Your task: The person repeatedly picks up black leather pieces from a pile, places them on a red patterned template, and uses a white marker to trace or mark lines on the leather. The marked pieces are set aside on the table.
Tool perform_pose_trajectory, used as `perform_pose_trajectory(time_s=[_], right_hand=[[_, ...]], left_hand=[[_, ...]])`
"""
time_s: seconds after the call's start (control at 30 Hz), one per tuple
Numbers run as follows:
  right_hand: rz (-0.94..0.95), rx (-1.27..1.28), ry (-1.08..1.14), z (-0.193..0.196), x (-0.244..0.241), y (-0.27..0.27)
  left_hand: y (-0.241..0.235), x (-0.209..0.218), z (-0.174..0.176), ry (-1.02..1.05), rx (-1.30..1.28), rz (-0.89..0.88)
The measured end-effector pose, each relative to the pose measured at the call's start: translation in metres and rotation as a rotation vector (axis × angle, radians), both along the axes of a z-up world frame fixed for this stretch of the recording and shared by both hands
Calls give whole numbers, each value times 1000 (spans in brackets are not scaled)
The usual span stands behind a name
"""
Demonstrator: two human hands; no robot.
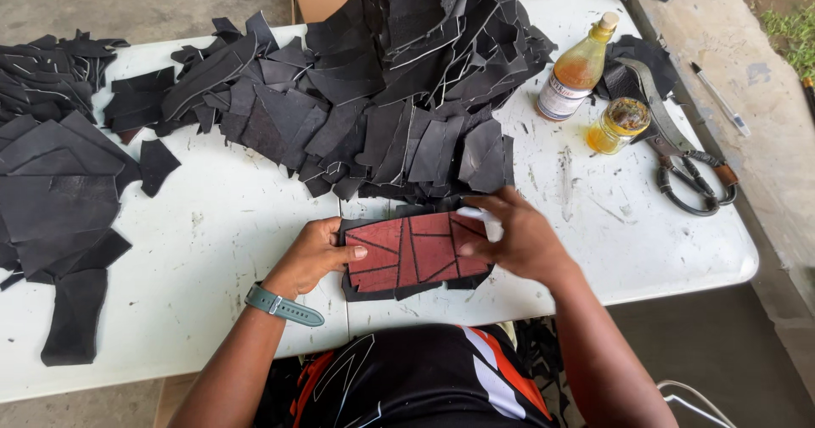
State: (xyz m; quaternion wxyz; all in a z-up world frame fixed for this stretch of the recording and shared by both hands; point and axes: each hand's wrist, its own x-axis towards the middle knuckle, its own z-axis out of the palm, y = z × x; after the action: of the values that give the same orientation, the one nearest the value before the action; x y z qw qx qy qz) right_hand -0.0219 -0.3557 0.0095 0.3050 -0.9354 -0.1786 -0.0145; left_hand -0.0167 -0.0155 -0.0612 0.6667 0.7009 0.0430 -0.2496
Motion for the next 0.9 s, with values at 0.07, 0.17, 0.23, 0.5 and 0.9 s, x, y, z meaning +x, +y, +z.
perform_pose_trajectory(time_s=[0.07,0.17,0.23,0.5,0.9], right_hand=[[137,-143,-224,-12,4,16],[40,-89,75,-24,12,5],[-21,122,356,-32,18,-20],[-221,396,504,-26,11,-149],[-20,457,220,-25,2,-87]], left_hand=[[1,-1,-8,-32,13,0],[9,1,-7,-57,1,17],[18,-6,-6,-37,-5,-3],[27,-8,39,-175,616,-5],[-81,9,25,-689,394,-166]])
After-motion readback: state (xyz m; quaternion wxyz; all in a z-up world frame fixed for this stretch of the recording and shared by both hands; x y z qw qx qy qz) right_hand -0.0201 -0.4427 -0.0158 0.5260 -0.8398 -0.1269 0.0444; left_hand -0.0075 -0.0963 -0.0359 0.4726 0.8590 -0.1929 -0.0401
